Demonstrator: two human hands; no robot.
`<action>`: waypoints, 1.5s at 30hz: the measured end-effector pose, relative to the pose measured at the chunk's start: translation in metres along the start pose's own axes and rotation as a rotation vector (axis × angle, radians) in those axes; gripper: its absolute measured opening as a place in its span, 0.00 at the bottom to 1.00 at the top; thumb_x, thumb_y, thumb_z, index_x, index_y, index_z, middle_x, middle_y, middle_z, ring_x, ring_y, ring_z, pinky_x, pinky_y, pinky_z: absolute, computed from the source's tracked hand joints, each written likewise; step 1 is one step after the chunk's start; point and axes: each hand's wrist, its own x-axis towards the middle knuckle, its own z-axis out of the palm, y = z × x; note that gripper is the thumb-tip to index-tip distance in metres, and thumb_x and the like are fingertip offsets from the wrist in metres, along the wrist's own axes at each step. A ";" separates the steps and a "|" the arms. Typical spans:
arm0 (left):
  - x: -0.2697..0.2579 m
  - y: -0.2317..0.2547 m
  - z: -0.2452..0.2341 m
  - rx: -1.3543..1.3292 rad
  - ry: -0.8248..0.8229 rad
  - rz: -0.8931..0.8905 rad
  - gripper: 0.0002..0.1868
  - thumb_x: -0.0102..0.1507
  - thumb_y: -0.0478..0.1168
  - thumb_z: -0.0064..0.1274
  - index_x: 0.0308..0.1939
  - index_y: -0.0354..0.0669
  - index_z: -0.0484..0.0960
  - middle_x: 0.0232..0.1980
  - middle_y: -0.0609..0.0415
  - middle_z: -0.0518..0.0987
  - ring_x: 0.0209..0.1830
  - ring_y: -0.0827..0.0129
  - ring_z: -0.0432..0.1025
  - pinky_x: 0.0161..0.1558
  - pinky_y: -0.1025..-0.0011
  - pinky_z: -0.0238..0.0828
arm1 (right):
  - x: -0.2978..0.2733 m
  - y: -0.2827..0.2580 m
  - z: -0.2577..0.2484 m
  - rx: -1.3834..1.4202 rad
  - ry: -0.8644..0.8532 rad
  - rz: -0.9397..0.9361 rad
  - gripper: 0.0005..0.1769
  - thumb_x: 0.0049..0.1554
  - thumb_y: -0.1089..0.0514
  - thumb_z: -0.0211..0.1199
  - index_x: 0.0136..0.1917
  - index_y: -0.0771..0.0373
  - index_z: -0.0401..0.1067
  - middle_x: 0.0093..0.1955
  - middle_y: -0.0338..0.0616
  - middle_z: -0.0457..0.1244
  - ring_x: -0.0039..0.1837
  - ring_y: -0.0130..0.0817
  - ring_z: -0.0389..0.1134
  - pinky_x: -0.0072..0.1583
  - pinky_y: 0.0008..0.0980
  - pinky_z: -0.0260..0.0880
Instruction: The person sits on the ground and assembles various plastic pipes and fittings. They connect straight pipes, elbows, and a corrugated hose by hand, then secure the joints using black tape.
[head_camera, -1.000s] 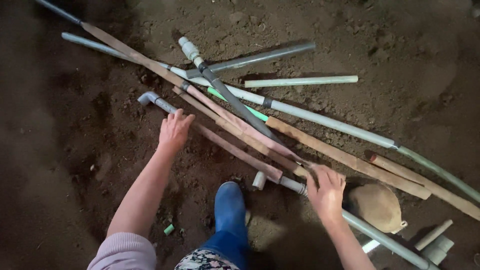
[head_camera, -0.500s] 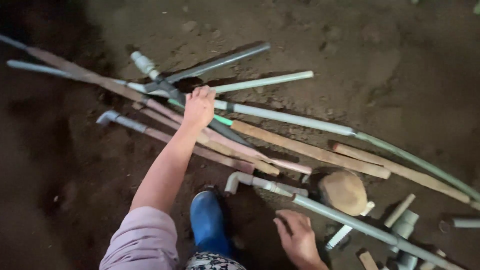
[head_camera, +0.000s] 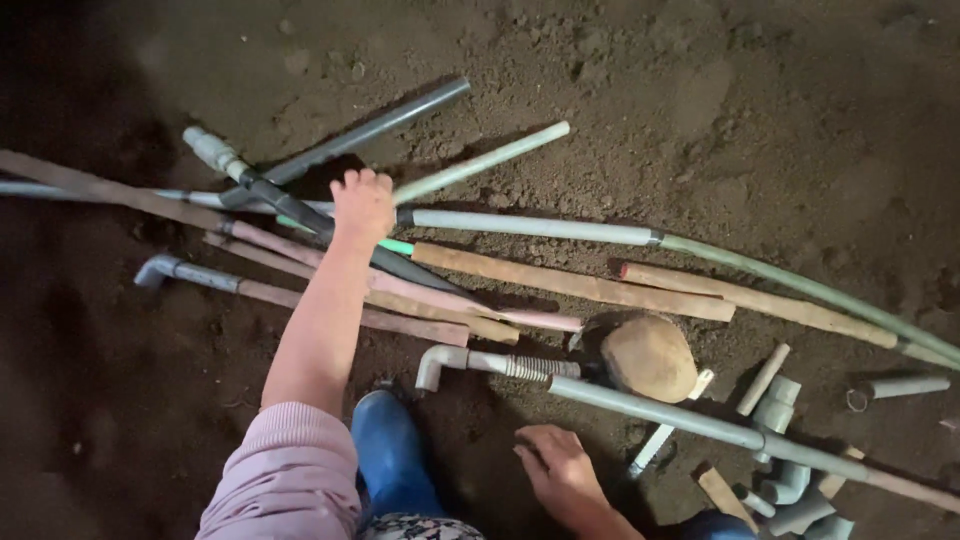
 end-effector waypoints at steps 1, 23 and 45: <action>-0.002 -0.001 0.009 0.004 -0.004 0.036 0.16 0.58 0.33 0.42 0.50 0.42 0.71 0.50 0.45 0.71 0.49 0.52 0.65 0.50 0.49 0.58 | 0.000 -0.003 0.000 0.002 -0.030 0.040 0.12 0.51 0.55 0.61 0.49 0.57 0.72 0.48 0.39 0.67 0.51 0.37 0.68 0.55 0.35 0.64; -0.308 0.139 -0.203 -1.399 -0.332 0.277 0.24 0.59 0.54 0.52 0.50 0.39 0.77 0.41 0.50 0.77 0.39 0.67 0.73 0.38 0.64 0.78 | 0.033 -0.140 -0.143 1.250 0.233 0.285 0.22 0.54 0.33 0.49 0.51 0.47 0.68 0.47 0.34 0.67 0.51 0.30 0.68 0.53 0.32 0.64; -0.265 0.183 0.038 -2.067 -0.367 -0.193 0.30 0.59 0.43 0.59 0.61 0.38 0.66 0.58 0.47 0.67 0.54 0.58 0.66 0.49 0.56 0.71 | 0.018 -0.064 -0.089 0.114 -0.086 0.506 0.30 0.47 0.46 0.67 0.61 0.59 0.69 0.60 0.51 0.63 0.64 0.47 0.62 0.64 0.42 0.62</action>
